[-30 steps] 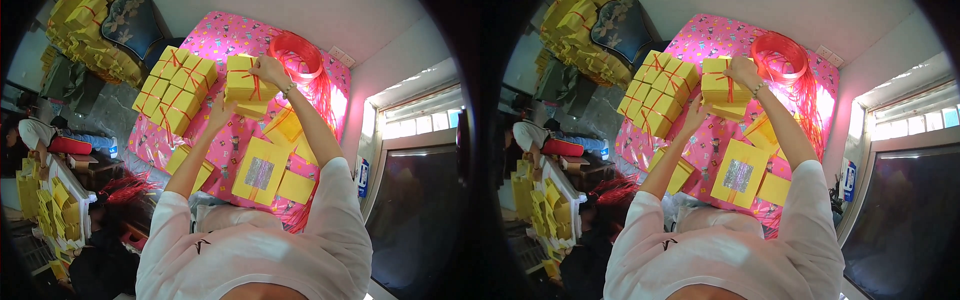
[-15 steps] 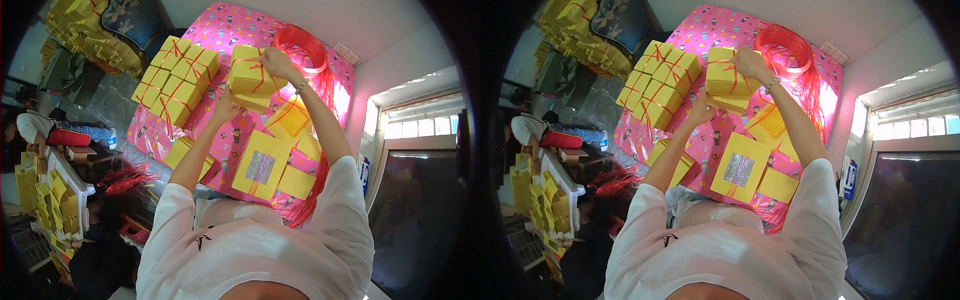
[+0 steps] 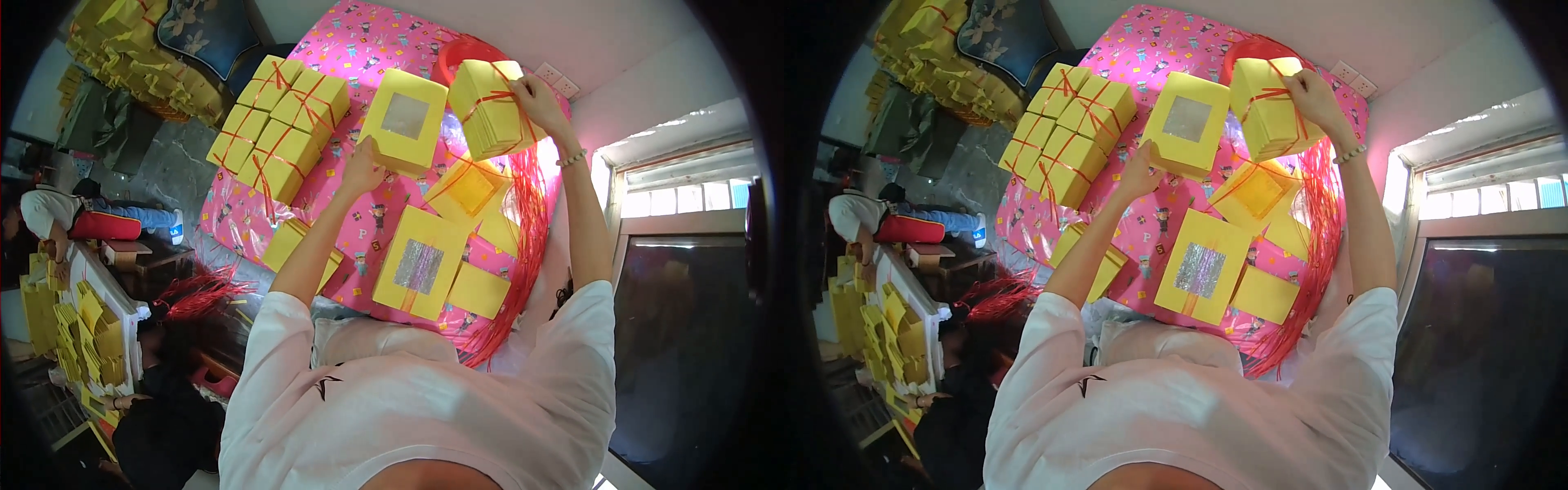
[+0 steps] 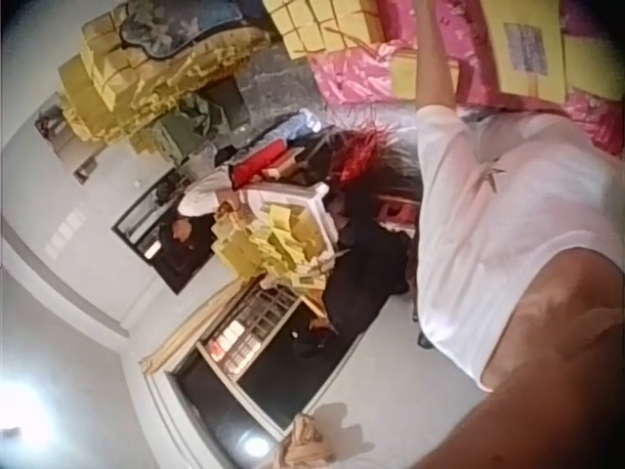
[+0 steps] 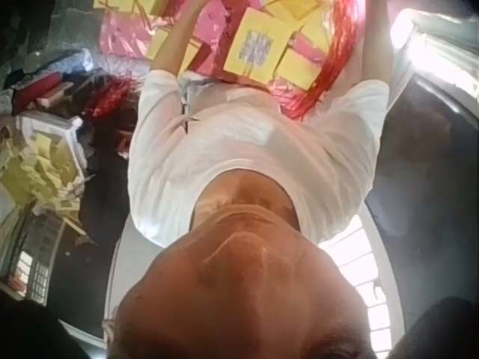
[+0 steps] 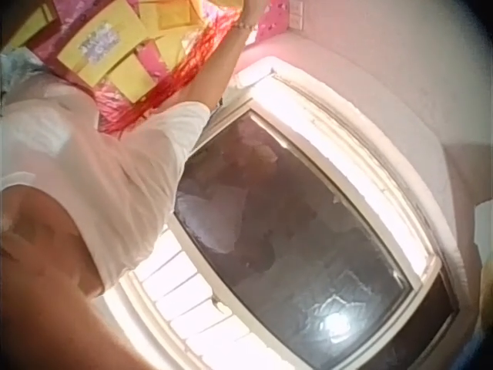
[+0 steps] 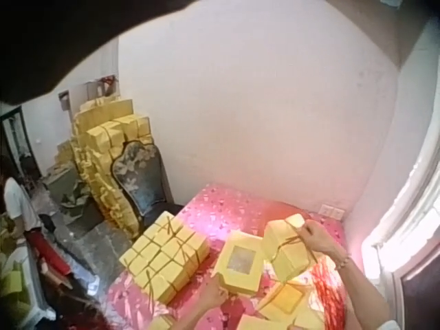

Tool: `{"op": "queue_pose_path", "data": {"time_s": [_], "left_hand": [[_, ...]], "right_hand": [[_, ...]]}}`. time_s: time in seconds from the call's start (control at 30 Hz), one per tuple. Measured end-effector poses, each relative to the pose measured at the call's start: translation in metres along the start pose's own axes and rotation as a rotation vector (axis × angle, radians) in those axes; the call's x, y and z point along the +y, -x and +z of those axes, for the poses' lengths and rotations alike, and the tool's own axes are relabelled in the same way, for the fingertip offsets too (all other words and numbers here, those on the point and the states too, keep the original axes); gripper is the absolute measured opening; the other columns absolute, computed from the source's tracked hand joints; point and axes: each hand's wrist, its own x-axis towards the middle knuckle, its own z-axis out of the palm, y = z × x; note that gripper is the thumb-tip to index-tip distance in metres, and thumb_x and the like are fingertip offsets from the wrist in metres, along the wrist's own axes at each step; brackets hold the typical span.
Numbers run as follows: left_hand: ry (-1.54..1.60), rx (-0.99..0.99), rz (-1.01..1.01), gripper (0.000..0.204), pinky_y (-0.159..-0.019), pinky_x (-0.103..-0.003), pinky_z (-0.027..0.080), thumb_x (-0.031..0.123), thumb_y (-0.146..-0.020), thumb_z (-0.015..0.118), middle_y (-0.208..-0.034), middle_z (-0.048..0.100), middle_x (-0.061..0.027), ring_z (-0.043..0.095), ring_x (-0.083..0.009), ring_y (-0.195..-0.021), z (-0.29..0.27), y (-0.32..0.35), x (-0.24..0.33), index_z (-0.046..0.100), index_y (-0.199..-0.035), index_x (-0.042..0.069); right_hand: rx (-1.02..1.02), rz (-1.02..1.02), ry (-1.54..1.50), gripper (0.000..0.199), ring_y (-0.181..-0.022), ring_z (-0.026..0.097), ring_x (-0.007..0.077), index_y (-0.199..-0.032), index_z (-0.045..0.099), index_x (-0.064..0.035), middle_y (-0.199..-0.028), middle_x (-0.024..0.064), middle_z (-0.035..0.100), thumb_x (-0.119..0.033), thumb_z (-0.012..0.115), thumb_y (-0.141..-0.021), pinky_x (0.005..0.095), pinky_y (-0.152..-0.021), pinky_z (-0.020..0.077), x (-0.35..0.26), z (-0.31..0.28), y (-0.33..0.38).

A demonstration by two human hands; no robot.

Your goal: Stacking and organizing yellow paper bundles tied with red ribbons.

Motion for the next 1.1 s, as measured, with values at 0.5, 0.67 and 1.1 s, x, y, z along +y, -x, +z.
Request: {"op": "queue_pose_path", "data": {"time_s": [0.5,0.67,1.1], "left_hand": [[-0.043,0.028,0.122,0.061,-0.1,-0.043,0.037,0.022,-0.073,0.07,-0.132,0.04,-0.026,0.041,-0.0396,-0.121,0.009,-0.009,-0.02,0.044,-0.125,0.001],[0.065,-0.06,0.043,0.066,-0.104,-0.051,0.025,0.025,-0.073,0.067,-0.138,0.034,-0.0231,0.033,-0.0359,-0.13,0.0,-0.007,-0.019,0.039,-0.129,0.002],[0.118,0.159,0.099,0.071,-0.105,-0.055,0.018,0.036,-0.076,0.067,-0.141,0.034,-0.0239,0.028,-0.0385,-0.133,-0.01,0.013,0.005,0.039,-0.133,0.003]], "right_hand": [[-0.065,0.102,0.063,0.033,-0.067,0.058,0.0254,-0.082,0.057,-0.0003,-0.072,0.0148,0.059,-0.033,0.058,-0.086,0.0372,-0.062,0.0436,0.074,0.018,0.07],[-0.175,0.159,0.026,0.032,-0.071,0.059,0.0279,-0.084,0.057,0.0007,-0.076,0.0171,0.06,-0.031,0.055,-0.087,0.039,-0.064,0.0443,0.074,0.047,0.088],[-0.197,0.239,-0.014,0.03,-0.074,0.06,0.0256,-0.084,0.057,-0.0003,-0.077,0.0154,0.061,-0.031,0.059,-0.086,0.0374,-0.067,0.0453,0.046,0.062,0.091]]}}
